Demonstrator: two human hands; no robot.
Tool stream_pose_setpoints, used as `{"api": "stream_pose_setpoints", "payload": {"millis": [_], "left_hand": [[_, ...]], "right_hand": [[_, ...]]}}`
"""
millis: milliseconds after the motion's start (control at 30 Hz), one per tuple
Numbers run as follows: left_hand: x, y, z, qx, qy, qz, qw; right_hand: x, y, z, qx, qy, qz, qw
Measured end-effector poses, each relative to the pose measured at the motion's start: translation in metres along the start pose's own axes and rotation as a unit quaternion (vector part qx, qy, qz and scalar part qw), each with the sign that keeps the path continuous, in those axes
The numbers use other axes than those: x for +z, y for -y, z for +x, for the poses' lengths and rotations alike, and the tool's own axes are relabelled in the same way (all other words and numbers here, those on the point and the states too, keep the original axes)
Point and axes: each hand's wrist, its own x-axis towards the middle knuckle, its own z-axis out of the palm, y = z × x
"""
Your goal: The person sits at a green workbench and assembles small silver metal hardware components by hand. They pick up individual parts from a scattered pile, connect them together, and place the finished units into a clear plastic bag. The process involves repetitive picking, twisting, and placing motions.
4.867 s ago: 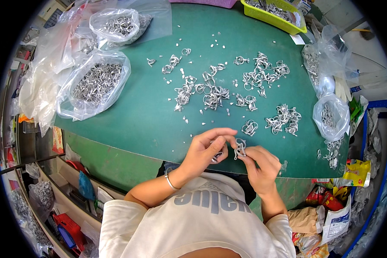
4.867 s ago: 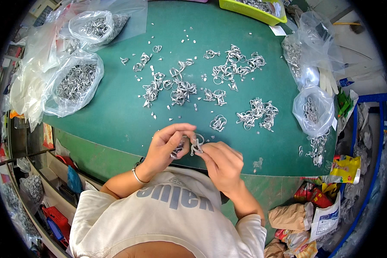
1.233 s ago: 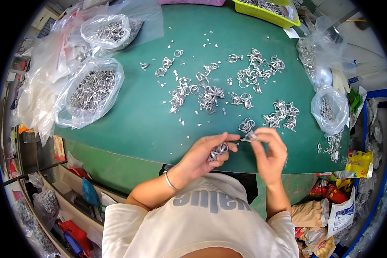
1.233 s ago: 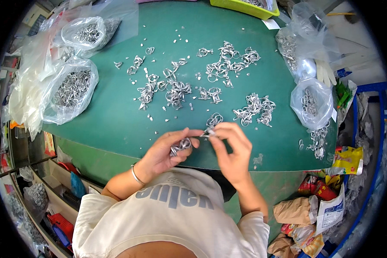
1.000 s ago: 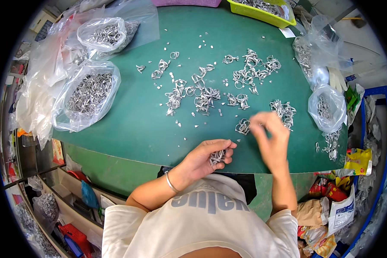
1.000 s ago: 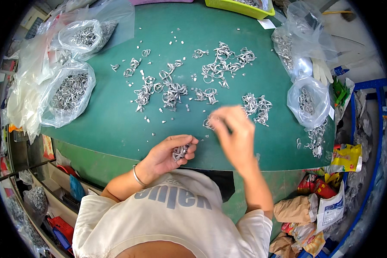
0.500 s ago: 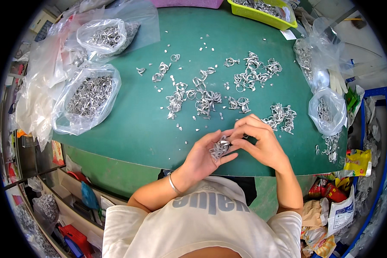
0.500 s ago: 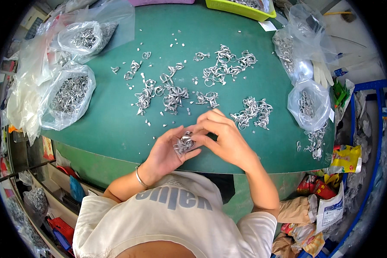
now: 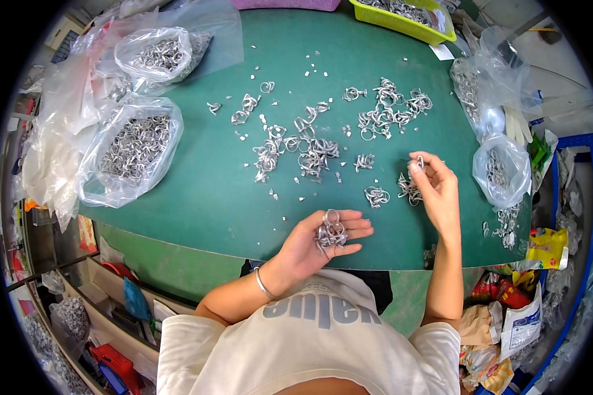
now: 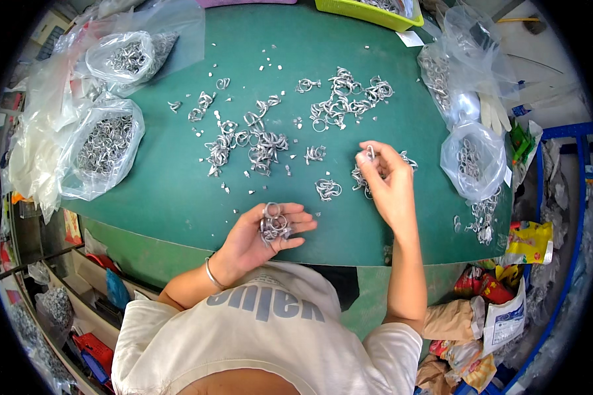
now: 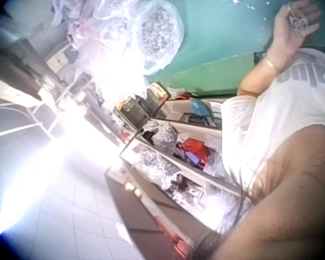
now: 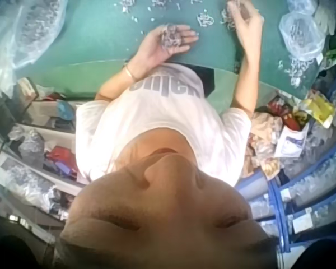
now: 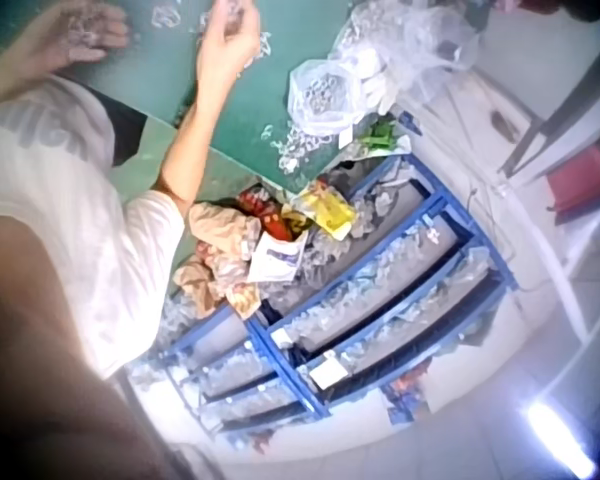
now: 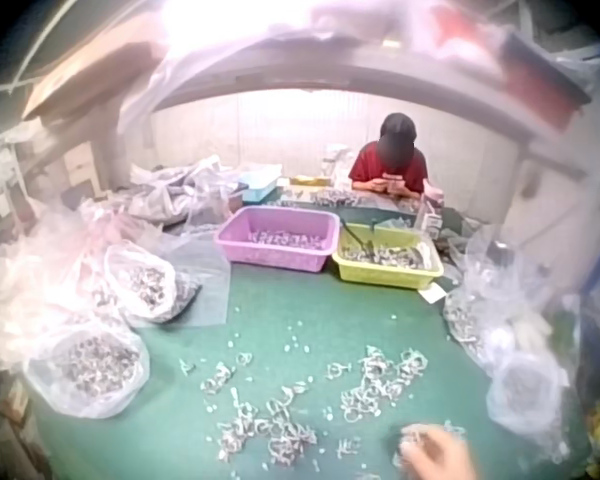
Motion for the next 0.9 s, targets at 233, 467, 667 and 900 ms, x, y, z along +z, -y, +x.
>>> {"api": "stream_pose_setpoints", "payload": {"millis": [233, 467, 667, 900], "left_hand": [[-0.005, 0.007, 0.003, 0.067, 0.07, 0.06, 0.993], [-0.007, 0.003, 0.004, -0.004, 0.043, 0.016, 0.999], [-0.001, 0.002, -0.001, 0.033, 0.021, 0.025, 0.999], [-0.003, 0.004, 0.006, 0.022, 0.081, -0.052, 0.995]], "right_hand": [[0.009, 0.017, -0.001, -0.241, -0.017, -0.382, 0.892], [0.044, 0.01, 0.013, -0.148, 0.121, -0.34, 0.921], [0.001, 0.022, 0.03, -0.177, 0.134, -0.383, 0.897], [0.041, -0.008, 0.076, -0.195, 0.032, -0.457, 0.867]]}}
